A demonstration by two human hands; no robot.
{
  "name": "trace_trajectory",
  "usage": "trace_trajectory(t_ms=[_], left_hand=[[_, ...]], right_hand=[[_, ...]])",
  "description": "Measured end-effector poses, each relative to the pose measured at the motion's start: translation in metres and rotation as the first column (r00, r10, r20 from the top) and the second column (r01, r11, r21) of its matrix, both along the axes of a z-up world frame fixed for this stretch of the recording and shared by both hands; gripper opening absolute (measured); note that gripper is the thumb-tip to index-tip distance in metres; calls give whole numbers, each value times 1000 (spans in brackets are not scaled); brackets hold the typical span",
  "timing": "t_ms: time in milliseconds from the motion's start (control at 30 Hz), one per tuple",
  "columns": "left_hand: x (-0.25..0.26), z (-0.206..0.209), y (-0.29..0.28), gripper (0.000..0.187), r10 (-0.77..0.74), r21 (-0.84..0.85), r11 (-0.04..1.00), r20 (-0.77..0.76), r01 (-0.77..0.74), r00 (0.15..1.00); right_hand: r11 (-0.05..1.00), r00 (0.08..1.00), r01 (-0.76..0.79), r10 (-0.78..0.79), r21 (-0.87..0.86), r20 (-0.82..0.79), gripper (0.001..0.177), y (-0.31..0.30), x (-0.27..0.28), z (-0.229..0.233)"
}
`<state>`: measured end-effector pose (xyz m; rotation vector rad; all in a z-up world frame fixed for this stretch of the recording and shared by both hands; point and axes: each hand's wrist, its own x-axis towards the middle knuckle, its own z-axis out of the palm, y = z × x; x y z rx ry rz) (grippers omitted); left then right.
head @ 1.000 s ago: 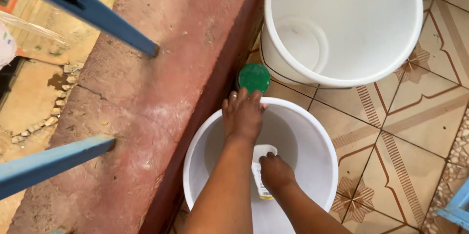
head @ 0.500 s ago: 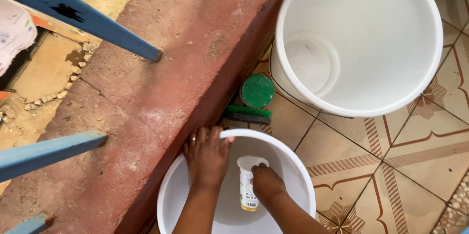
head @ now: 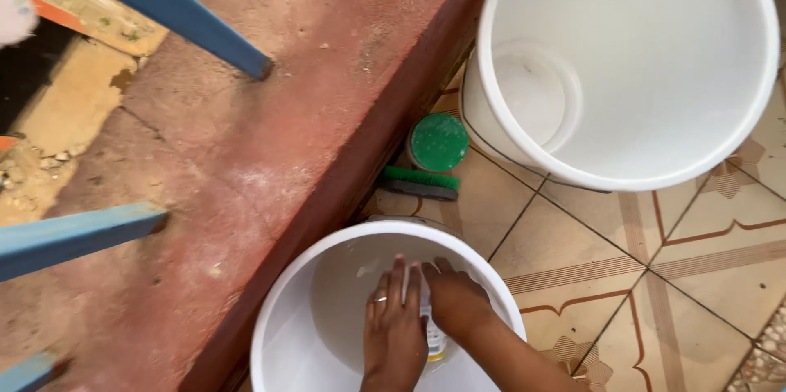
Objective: Washing a rug with a brush and water, then rolling it up.
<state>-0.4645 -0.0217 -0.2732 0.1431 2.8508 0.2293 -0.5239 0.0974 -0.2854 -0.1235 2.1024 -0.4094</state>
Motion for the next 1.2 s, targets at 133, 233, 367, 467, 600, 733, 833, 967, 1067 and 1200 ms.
trace_trajectory(t_ms=[133, 233, 367, 467, 600, 733, 833, 967, 1067, 1200], left_hand=[[-12, -19, 20, 83, 188, 101, 947, 598, -306, 779], [-29, -44, 32, 56, 89, 17, 990, 702, -143, 706], [-39, -44, 37, 30, -20, -11, 999, 713, 40, 701], [-39, -59, 45, 18, -40, 54, 998, 622, 8, 782], [-38, -73, 50, 12, -19, 104, 994, 536, -44, 844], [-35, -98, 49, 16, -31, 72, 997, 552, -10, 833], [-36, -114, 48, 22, -32, 88, 996, 574, -23, 818], [-28, -134, 49, 28, -19, 63, 998, 642, -29, 767], [-26, -142, 47, 28, 56, 27, 994, 705, -106, 707], [-8, -177, 43, 32, 159, 24, 968, 715, -251, 681]], right_hand=[[986, 986, -30, 2, -163, -165, 52, 20, -2, 32], [927, 941, 23, -147, -375, -306, 33, 23, -9, 59], [874, 798, -77, -234, -479, -556, 24, 21, -26, 69], [886, 772, 53, -329, -461, -544, 20, 16, -61, 74], [828, 835, 379, -498, -414, -232, 15, 17, -103, 31], [891, 886, 323, -403, -320, -228, 26, 22, -127, -52], [994, 988, 109, -111, -19, -107, 38, 13, -144, -83], [933, 937, -339, 347, 122, -44, 45, 8, -150, -127], [825, 845, -528, 533, 202, 32, 40, 11, -147, -156], [826, 837, -535, 546, 177, -19, 57, 23, -138, -186]])
